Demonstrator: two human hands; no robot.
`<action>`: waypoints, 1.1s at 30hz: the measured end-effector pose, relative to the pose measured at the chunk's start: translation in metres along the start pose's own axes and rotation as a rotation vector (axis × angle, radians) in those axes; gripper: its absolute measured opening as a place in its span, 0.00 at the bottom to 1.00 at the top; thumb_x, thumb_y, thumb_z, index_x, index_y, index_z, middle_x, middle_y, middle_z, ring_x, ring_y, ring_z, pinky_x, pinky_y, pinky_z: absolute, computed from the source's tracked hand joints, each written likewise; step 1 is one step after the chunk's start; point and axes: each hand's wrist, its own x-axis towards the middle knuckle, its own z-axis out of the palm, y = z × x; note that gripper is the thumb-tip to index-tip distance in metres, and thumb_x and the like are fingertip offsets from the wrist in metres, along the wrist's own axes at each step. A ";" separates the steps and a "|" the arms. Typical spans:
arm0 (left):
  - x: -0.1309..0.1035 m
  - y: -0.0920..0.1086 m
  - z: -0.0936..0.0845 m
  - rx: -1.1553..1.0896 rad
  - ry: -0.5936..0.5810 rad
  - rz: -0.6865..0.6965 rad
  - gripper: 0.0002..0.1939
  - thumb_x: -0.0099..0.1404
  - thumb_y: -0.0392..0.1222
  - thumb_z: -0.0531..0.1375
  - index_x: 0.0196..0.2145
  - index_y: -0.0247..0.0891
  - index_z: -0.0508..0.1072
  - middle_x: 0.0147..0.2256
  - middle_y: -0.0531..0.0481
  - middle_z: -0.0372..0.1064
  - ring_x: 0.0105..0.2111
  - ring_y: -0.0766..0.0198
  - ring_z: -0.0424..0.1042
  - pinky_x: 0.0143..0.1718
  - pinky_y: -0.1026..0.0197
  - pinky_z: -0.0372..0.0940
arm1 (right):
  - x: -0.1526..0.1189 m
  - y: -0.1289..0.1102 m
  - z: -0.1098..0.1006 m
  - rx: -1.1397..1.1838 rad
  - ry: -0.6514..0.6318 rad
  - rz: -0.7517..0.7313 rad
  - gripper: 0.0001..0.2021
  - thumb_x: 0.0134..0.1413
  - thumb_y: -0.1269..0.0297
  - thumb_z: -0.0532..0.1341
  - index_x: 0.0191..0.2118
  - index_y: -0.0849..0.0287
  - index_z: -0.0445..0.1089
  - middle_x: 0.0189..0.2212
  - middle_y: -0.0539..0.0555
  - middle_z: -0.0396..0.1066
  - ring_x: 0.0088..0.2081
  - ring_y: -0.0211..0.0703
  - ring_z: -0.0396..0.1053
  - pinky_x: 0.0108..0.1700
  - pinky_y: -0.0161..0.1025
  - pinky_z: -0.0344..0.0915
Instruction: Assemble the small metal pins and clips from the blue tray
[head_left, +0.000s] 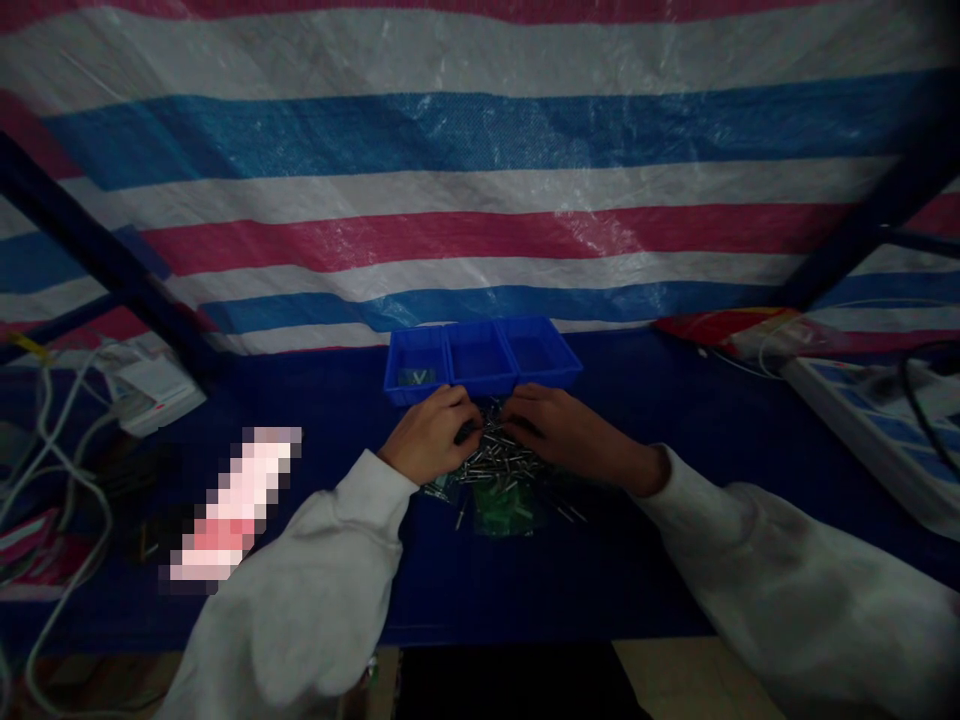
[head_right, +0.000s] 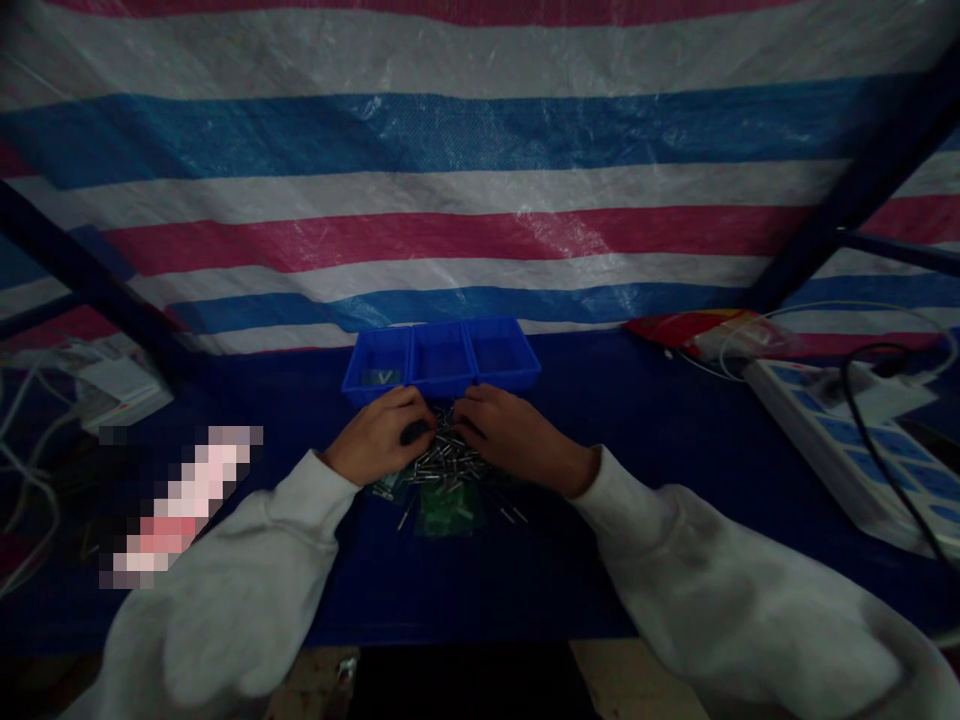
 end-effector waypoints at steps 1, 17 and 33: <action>0.000 0.001 0.000 0.000 0.005 -0.006 0.03 0.63 0.35 0.60 0.35 0.38 0.74 0.37 0.48 0.67 0.41 0.57 0.69 0.46 0.53 0.67 | 0.000 -0.001 0.000 -0.007 0.001 0.003 0.06 0.63 0.71 0.56 0.39 0.60 0.71 0.39 0.57 0.70 0.40 0.45 0.69 0.43 0.42 0.65; -0.001 0.002 0.003 -0.064 0.242 0.106 0.04 0.69 0.35 0.55 0.42 0.38 0.69 0.36 0.49 0.71 0.37 0.60 0.71 0.41 0.56 0.68 | -0.004 -0.003 -0.001 0.038 0.143 0.016 0.06 0.62 0.72 0.57 0.40 0.61 0.71 0.36 0.56 0.72 0.38 0.44 0.69 0.42 0.41 0.65; 0.000 0.007 0.005 -0.011 0.346 0.119 0.05 0.68 0.37 0.58 0.42 0.37 0.72 0.38 0.47 0.73 0.40 0.60 0.73 0.44 0.56 0.71 | -0.003 -0.017 -0.007 0.291 0.200 0.058 0.04 0.58 0.73 0.59 0.33 0.61 0.71 0.26 0.48 0.70 0.26 0.35 0.66 0.31 0.33 0.58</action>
